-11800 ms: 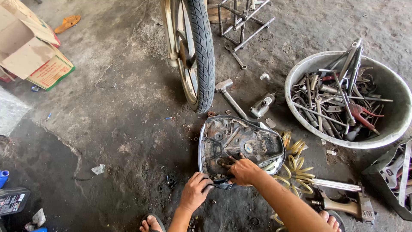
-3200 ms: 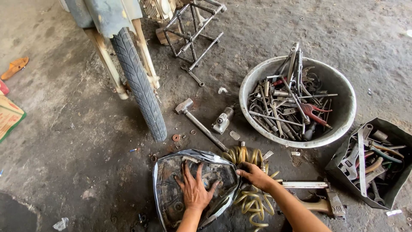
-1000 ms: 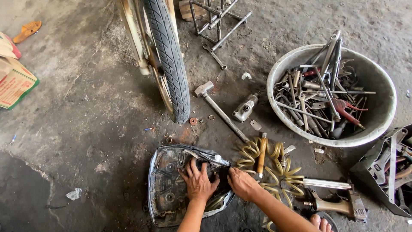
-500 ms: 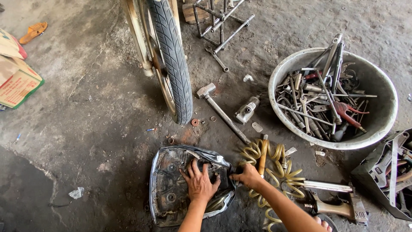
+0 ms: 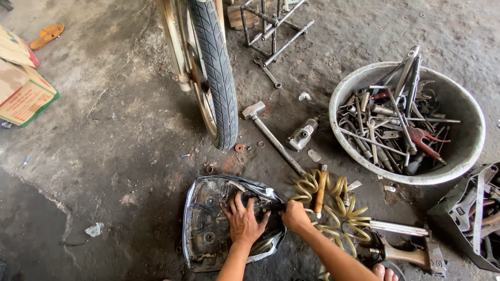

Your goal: The person removes a motorcycle seat cover, cleans the interior, and uses a pneumatic staple gun to reattach the cover. They repeatedly staple the edges, flip the seat, and adjust the cover to ensure it is secured.

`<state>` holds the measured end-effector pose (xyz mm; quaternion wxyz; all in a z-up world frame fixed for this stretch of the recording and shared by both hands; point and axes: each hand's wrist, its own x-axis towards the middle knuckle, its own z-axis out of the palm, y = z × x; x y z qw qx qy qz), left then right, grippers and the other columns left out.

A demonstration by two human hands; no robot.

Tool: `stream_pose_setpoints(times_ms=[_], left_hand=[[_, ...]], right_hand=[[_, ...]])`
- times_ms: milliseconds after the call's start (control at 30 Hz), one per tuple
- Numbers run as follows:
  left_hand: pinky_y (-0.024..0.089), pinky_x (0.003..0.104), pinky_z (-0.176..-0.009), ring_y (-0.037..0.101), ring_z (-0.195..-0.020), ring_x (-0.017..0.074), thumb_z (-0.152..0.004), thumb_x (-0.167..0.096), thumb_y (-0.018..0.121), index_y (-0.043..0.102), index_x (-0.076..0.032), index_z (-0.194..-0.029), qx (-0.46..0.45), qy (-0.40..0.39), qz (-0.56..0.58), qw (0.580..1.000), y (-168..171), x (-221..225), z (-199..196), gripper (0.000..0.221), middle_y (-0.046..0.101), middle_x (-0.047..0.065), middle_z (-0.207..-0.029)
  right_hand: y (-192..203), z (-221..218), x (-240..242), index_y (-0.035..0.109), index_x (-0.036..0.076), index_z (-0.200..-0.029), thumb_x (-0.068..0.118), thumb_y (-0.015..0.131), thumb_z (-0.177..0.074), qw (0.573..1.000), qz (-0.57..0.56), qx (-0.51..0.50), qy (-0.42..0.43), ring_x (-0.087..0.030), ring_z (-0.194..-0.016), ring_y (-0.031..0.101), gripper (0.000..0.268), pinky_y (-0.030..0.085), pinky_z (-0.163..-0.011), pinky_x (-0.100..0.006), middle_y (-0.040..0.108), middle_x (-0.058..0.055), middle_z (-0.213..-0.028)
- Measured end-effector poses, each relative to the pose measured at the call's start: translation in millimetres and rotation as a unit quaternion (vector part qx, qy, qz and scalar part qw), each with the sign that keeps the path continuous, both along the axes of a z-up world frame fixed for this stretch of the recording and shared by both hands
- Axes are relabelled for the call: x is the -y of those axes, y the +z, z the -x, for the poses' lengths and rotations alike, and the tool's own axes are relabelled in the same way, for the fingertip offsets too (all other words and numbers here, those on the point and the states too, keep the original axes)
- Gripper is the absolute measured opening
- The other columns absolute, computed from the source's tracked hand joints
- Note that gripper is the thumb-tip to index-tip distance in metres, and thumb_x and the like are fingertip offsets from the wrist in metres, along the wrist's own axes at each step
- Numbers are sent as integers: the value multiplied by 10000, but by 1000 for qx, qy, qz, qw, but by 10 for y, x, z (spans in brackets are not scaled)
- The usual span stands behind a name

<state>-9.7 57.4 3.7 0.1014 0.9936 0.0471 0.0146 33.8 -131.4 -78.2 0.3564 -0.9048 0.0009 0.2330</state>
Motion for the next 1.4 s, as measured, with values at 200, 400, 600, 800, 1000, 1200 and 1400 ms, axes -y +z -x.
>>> stream_pose_setpoints(times_ms=[200, 400, 600, 800, 1000, 1200, 1400], left_hand=[[0, 711, -1214, 476, -1333, 378, -892, -738, 398, 636, -219, -1050, 106, 17, 137, 985, 64, -28, 32, 592, 480, 108, -1392], [150, 660, -1257, 459, -1355, 311, -872, -583, 645, 513, -176, -1269, 239, 2, 74, 968, 223, -182, -102, 584, 489, 96, -1379], [67, 656, -1248, 385, -1467, 262, -770, -99, 831, 505, -91, -1432, -217, -290, -3, 932, 593, -5, -1021, 738, 551, 72, -1483], [583, 468, -807, 734, -801, 350, -828, -97, 710, 770, -48, -912, -271, -344, -73, 896, 780, 178, -1184, 114, 765, 164, -929], [593, 454, -719, 708, -613, 300, -729, 96, 647, 748, -13, -754, -193, -282, 5, 940, 686, 201, -1140, 150, 735, 182, -730], [617, 412, -918, 733, -867, 205, -853, -234, 803, 800, -135, -1021, -303, -248, 95, 915, 913, 202, -1318, 195, 749, 69, -1066], [588, 385, -730, 605, -686, 191, -1005, -47, 515, 595, -32, -824, -185, -378, -27, 907, 678, 218, -1289, 199, 626, 88, -850]], right_hand=[[368, -18, -137, 688, -116, -924, 191, 693, -950, 992, 103, -78, 12, -247, -624, 719, 309, 666, -560, -313, 709, -209, -858], [135, 36, -37, 737, -1, -935, 212, 733, -851, 998, 22, -51, -26, -383, -744, 718, 229, 597, -721, -456, 747, -212, -849], [29, 50, -40, 694, -63, -842, 191, 796, -818, 996, 16, -44, -72, -301, -618, 711, 274, 623, -624, -399, 733, -203, -753], [33, 74, -39, 677, -43, -856, 207, 790, -816, 994, 3, -43, -98, -330, -659, 717, 277, 599, -649, -431, 735, -200, -776], [223, 63, 39, 743, 26, -954, 152, 725, -797, 995, -66, -39, -69, -316, -694, 721, 202, 578, -686, -432, 778, -149, -833], [539, 23, 41, 771, 59, -1023, 122, 700, -846, 991, -77, -90, -67, -217, -692, 714, 200, 601, -697, -361, 794, -88, -867], [574, 34, -1, 775, 43, -1022, 100, 685, -858, 988, -78, -98, -87, -219, -694, 716, 196, 607, -717, -357, 801, -95, -880]])
